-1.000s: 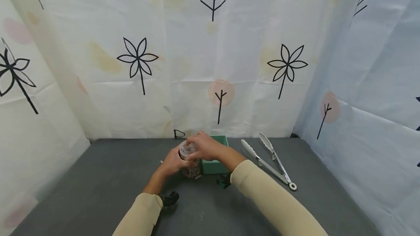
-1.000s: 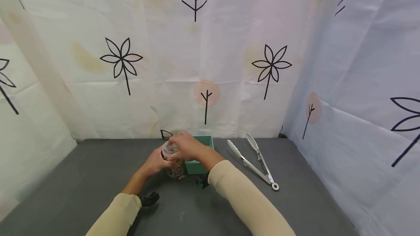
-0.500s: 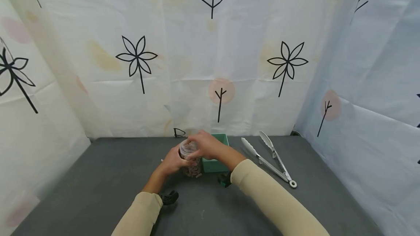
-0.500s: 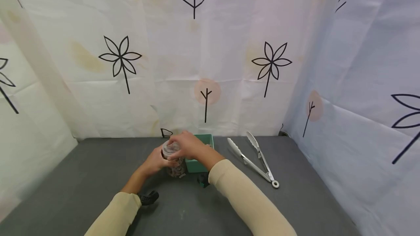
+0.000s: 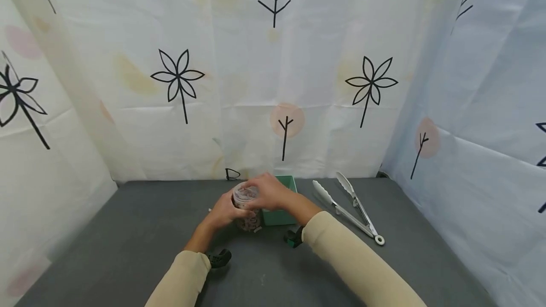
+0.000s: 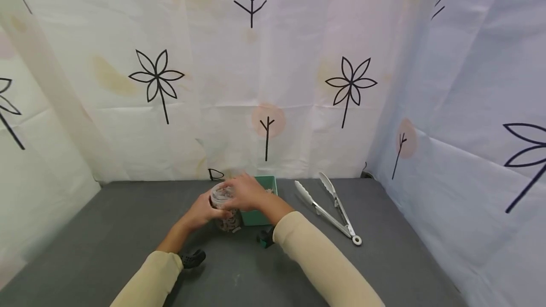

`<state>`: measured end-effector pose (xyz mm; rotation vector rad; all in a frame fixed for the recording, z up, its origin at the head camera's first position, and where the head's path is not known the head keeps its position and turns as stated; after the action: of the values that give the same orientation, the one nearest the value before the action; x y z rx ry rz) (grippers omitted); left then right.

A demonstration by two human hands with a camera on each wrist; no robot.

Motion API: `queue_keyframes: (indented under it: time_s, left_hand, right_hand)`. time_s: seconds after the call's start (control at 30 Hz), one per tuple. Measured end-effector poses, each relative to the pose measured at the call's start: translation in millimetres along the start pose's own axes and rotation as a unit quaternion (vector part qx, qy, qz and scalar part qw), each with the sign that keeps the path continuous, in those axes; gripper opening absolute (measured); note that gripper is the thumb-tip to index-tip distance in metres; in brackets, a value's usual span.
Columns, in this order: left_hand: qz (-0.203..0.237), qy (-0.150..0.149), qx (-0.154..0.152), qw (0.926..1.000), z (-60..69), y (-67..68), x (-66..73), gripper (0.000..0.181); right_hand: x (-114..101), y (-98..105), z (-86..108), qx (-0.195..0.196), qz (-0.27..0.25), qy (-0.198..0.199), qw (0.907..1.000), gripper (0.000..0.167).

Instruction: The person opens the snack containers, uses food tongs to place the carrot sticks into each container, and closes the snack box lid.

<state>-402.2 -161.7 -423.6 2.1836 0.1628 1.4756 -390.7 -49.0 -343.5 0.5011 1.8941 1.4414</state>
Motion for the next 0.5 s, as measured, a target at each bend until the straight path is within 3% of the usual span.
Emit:
queue_keyframes:
  time_s: [0.1,0.2,0.4,0.5]
  left_hand:
    - [-0.004,-0.005,0.0,1.0,-0.2,-0.9,2.1,0.073]
    - [0.001,-0.008,-0.007,0.9999,1.4,-2.0,10.6,0.072]
    - [0.005,-0.003,-0.015,0.9999,9.7,0.9,36.6,0.074]
    - [-0.002,-0.005,-0.006,1.0,9.8,1.7,35.8,0.075]
  right_hand:
    - [3,0,2.9,-0.017,-0.038,0.006,0.9991,0.054]
    - [6,0,5.3,0.006,-0.035,-0.003,0.9994,0.055]
    - [5,-3,10.9,0.093,0.073,-0.045,0.992,0.059]
    - [2,-5,13.1,0.123,0.128,-0.058,0.9824,0.061]
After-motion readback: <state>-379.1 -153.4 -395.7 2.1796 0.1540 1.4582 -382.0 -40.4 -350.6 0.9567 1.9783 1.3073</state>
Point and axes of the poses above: each hand's wrist, its own z-axis away from the middle knuckle, its own y-axis out of the back of the hand, x = y × z, the point moved 8 cm from there along -z, towards the middle knuckle, and after that the axes turned 3 degrees about -y, right-handed, at the moved point
